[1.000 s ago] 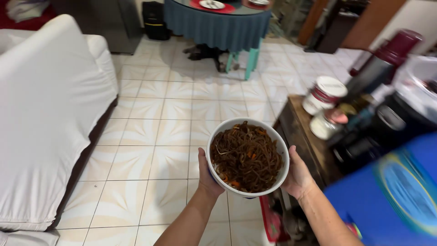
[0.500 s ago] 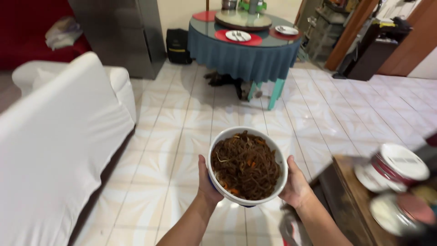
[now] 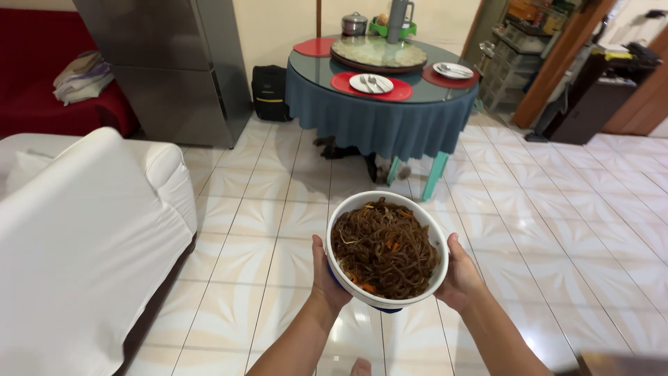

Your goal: Setting a dining table with placemats, plates, and cutlery, then serving a bowl of noodles.

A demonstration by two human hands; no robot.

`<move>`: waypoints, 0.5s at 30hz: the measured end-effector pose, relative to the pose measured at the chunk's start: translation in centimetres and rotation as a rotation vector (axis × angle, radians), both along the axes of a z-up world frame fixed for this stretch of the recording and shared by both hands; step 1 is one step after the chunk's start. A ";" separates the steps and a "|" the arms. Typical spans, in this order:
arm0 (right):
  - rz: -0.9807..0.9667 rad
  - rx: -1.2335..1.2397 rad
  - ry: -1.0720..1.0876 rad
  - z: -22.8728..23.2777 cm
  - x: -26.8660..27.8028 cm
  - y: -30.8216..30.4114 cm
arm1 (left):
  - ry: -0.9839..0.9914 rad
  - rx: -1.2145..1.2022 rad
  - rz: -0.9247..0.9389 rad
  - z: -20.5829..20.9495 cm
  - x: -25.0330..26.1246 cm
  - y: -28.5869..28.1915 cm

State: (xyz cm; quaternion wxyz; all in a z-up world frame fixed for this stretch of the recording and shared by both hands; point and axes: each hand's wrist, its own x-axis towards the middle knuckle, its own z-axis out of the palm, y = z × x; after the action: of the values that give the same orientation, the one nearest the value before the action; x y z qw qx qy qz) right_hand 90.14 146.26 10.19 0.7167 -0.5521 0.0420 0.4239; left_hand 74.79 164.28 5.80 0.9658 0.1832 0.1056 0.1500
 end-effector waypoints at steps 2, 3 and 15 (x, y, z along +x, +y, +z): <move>0.024 0.038 -0.003 -0.5 4.5 2.6 | -0.048 0.000 -0.002 -1.3 4.1 3.0; 0.042 0.075 0.000 -0.7 6.7 4.0 | -0.090 0.000 -0.010 -1.9 6.2 4.6; 0.029 -0.051 -0.043 2.4 27.2 18.9 | -0.084 -0.015 0.057 1.0 26.8 17.6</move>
State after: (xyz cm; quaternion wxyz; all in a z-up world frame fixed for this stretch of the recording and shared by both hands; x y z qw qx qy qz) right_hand 117.35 165.17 12.63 0.6971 -0.5796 0.0294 0.4210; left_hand 101.55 181.91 6.83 0.9661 0.1666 0.0710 0.1842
